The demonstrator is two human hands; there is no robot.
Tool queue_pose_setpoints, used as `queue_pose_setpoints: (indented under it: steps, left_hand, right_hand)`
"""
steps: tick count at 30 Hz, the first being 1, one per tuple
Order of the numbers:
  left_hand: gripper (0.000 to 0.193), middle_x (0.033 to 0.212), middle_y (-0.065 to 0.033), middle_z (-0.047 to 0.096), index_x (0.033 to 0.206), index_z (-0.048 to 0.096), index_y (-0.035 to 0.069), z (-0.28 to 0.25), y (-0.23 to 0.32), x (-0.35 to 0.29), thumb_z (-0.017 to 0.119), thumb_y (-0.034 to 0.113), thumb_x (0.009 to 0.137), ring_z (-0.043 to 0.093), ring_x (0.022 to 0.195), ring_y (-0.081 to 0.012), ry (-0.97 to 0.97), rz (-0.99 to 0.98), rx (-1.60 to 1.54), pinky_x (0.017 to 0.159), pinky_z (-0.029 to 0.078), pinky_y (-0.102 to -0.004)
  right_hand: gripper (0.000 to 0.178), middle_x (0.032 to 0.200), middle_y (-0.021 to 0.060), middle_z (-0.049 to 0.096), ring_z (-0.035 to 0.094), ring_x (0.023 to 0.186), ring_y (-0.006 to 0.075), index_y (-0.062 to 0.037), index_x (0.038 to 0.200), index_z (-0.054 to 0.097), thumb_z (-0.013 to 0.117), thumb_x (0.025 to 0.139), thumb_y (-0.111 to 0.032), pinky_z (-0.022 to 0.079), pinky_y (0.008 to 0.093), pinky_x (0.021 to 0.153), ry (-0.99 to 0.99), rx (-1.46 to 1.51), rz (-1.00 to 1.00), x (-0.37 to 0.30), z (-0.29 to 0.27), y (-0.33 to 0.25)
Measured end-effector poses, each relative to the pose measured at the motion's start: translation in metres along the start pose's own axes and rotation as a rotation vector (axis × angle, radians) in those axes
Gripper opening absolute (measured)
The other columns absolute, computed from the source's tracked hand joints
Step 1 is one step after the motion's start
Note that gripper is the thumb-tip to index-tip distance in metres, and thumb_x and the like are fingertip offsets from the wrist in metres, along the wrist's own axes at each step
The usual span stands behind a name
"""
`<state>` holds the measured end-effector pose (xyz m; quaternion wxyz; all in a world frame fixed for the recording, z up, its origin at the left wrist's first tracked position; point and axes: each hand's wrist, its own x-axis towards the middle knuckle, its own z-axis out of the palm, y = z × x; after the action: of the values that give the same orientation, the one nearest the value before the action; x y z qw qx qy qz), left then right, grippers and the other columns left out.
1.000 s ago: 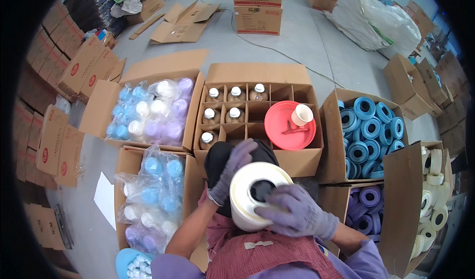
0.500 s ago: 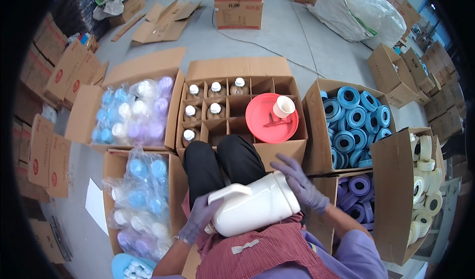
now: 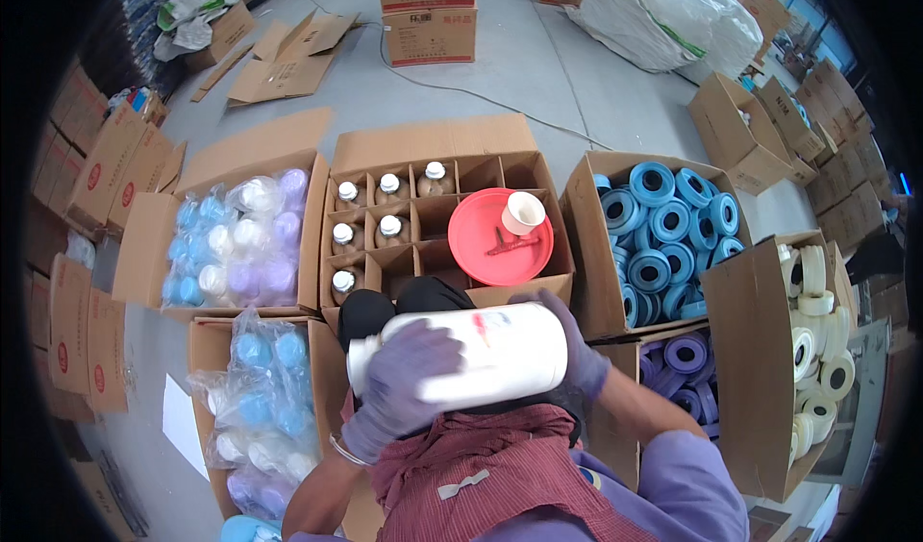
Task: The person assembles thermos flasks by inserting a white cap into the opening, placing a colored ring on top, and then wrapping each unit in a clear plastic bag. The person repeats this process for multiple thermos units in a warehouse setting.
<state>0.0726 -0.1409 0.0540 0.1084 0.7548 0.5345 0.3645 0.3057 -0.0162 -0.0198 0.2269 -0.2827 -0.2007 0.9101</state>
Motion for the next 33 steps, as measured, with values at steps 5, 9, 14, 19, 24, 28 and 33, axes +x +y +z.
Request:
queue_pose_setpoints:
  steps: [5,9,14,19,24,28,33]
  left_hand:
    - [0.026,0.104,-0.0081,0.073,0.108,0.072,0.000,-0.004,-0.015,0.004,0.070,0.013,0.085,0.069,0.098,-0.0180,0.042,-0.852,-0.914,0.094,0.052,-0.0328]
    - [0.027,0.100,-0.0095,0.073,0.104,0.073,0.001,0.006,-0.022,-0.007,0.061,0.012,0.083,0.069,0.096,-0.0200,0.193,-0.909,-0.779,0.086,0.054,-0.0316]
    - [0.029,0.102,-0.0085,0.073,0.099,0.071,0.006,0.005,-0.015,0.029,0.068,0.007,0.070,0.069,0.101,-0.0242,0.046,0.008,-0.017,0.102,0.049,-0.0400]
    - [0.022,0.099,-0.0106,0.074,0.100,0.074,-0.003,0.009,-0.033,-0.022,0.061,0.003,0.083,0.070,0.091,-0.0164,0.206,-0.781,-0.478,0.087,0.054,-0.0305]
    - [0.033,0.102,-0.0130,0.074,0.100,0.073,0.000,0.000,-0.034,-0.002,0.055,-0.007,0.073,0.068,0.106,-0.0289,0.333,-0.463,-0.300,0.106,0.044,-0.0425]
    - [0.024,0.104,-0.0124,0.072,0.109,0.069,-0.006,-0.014,-0.047,0.000,0.057,0.004,0.091,0.067,0.103,-0.0233,0.835,-0.923,-0.707,0.098,0.050,-0.0394]
    - [0.048,0.132,-0.0128,0.058,0.142,0.044,0.000,0.014,-0.069,0.028,0.053,0.010,0.097,0.059,0.118,-0.0234,0.831,-0.689,-1.285,0.101,0.049,-0.0374]
  right_hand:
    - [0.071,0.140,0.0150,0.054,0.055,0.126,0.0295,-0.0006,0.145,0.041,0.042,0.100,-0.055,0.043,0.0441,0.108,0.006,-0.595,-0.350,0.015,-0.039,-0.020]
    - [0.066,0.139,0.0138,0.054,0.055,0.127,0.0272,-0.0012,0.145,0.041,0.041,0.102,-0.051,0.045,0.0403,0.106,0.094,-0.538,-0.328,-0.006,0.033,-0.042]
    - [0.064,0.123,0.0138,0.066,0.066,0.109,0.0254,-0.0014,0.145,0.043,0.036,0.104,-0.050,0.050,0.0382,0.100,0.155,0.034,0.091,0.018,0.004,-0.040]
    - [0.058,0.153,0.0136,0.037,0.040,0.138,0.0220,-0.0056,0.147,0.039,0.046,0.100,-0.039,0.034,0.0345,0.112,-0.300,-0.969,-0.554,0.012,0.023,-0.042]
    - [0.058,0.143,0.0116,0.044,0.048,0.129,0.0225,-0.0088,0.144,0.042,0.053,0.097,-0.041,0.039,0.0349,0.107,-0.087,-0.391,-0.291,0.054,0.001,-0.028]
    - [0.056,0.139,0.0180,0.046,0.052,0.122,0.0299,-0.0081,0.133,0.055,0.064,0.091,-0.044,0.042,0.0369,0.105,0.348,-1.297,-0.675,0.145,-0.033,-0.076]
    - [0.048,0.132,0.0234,0.048,0.045,0.126,0.0396,-0.0094,0.116,0.062,0.078,0.077,-0.032,0.031,0.0550,0.107,0.904,-2.100,-0.472,0.209,-0.126,-0.076]
